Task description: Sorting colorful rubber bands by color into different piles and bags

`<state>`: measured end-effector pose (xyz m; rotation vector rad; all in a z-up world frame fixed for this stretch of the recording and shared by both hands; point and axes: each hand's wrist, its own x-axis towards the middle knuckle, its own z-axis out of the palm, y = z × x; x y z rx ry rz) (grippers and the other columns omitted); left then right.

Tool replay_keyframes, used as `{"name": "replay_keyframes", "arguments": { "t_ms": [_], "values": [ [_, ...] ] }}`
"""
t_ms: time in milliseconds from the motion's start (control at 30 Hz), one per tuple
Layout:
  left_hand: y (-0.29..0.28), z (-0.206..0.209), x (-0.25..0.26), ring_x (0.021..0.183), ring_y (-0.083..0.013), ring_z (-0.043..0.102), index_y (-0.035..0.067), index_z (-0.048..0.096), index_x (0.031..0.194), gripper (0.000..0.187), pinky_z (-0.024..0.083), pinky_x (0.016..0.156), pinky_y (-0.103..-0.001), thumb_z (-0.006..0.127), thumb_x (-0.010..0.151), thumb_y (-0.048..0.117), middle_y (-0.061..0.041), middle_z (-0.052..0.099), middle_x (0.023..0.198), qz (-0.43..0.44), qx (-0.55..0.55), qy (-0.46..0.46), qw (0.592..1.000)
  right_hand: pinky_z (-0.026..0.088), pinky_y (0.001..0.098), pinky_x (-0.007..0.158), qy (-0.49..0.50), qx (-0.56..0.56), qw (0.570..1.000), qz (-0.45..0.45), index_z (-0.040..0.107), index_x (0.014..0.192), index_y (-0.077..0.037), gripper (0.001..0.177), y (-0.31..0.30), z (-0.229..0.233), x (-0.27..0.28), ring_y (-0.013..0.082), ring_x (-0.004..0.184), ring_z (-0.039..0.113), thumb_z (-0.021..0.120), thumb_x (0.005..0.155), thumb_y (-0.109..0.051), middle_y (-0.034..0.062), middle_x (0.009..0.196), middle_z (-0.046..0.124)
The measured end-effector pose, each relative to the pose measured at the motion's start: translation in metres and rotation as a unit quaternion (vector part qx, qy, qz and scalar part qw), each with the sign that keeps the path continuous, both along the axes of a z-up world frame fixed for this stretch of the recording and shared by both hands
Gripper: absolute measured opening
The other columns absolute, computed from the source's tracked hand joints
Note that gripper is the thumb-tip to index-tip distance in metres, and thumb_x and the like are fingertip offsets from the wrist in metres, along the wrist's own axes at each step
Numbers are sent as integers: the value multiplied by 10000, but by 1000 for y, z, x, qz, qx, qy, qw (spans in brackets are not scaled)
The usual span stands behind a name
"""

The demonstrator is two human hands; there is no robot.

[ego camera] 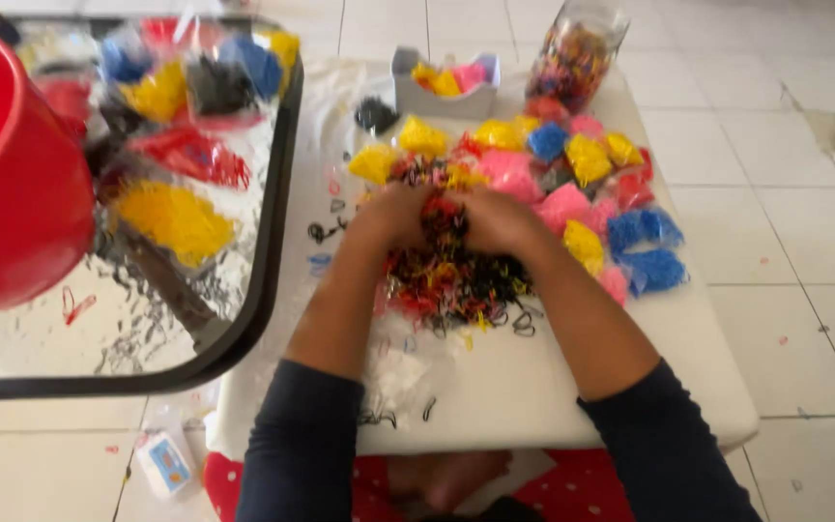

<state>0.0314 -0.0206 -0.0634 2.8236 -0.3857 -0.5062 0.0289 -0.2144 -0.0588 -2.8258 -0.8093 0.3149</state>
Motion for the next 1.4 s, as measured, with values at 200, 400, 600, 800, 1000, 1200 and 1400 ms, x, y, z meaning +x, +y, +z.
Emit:
{"name": "replay_keyframes", "arguments": {
  "t_ms": [200, 400, 600, 800, 1000, 1200, 1400],
  "values": [
    [14, 30, 1, 1224, -472, 615, 107, 609, 1334, 669, 488, 1062, -567, 772, 694, 213, -247, 698, 1220, -41, -151, -60, 986, 486, 557, 1023, -24, 141, 990, -8, 636, 1297, -202, 670, -6, 57, -13, 445, 1199, 621, 819, 654, -243, 211, 1215, 698],
    [21, 96, -39, 1305, -508, 542, 202, 441, 1540, 940, 456, 1089, -586, 866, 709, 309, -273, 575, 1401, -37, -163, -16, 986, 457, 541, 1070, 26, 174, 984, -25, 551, 1403, -290, 821, -11, 87, -32, 401, 1288, 567, 885, 662, -409, 130, 1367, 636],
    [7, 53, -28, 1298, -559, 504, 345, 221, 1635, 1368, 498, 1005, -641, 1005, 521, 465, -277, 363, 1546, 34, 16, 65, 997, 405, 601, 1128, 87, -64, 994, -13, 243, 1607, -374, 1211, 5, 87, -54, 492, 1369, 471, 924, 619, -538, 204, 1687, 168],
    [8, -41, 24, 1270, -586, 517, 307, 355, 1563, 1150, 533, 970, -630, 942, 574, 274, -295, 244, 1589, 47, -21, 43, 998, 607, 584, 811, 71, -74, 995, 12, 378, 1553, -268, 1074, 31, 38, -45, 574, 960, 661, 901, 617, -321, 249, 1417, 335],
    [6, 21, -4, 1337, -496, 503, 67, 547, 1387, 705, 399, 1106, -617, 742, 737, 257, -293, 621, 1325, -33, -73, 4, 997, 541, 547, 935, -2, 59, 998, 3, 602, 1360, -206, 700, 13, 20, -14, 519, 1064, 652, 760, 682, -139, 227, 1190, 550],
    [15, 67, -20, 1285, -492, 566, 149, 471, 1506, 800, 467, 1075, -585, 748, 757, 208, -263, 622, 1349, -22, -160, -39, 986, 462, 556, 1029, -8, 172, 985, 14, 604, 1331, -169, 716, -5, 81, -32, 463, 1217, 585, 865, 689, -350, 217, 1236, 632],
    [10, 79, -36, 1309, -507, 542, 242, 428, 1567, 901, 473, 1052, -598, 825, 759, 281, -263, 513, 1473, -21, -114, -28, 993, 487, 554, 1042, 47, 180, 981, -53, 608, 1401, -206, 697, -43, 102, -28, 445, 1272, 566, 795, 739, -324, 171, 1429, 607]
  ]
}}
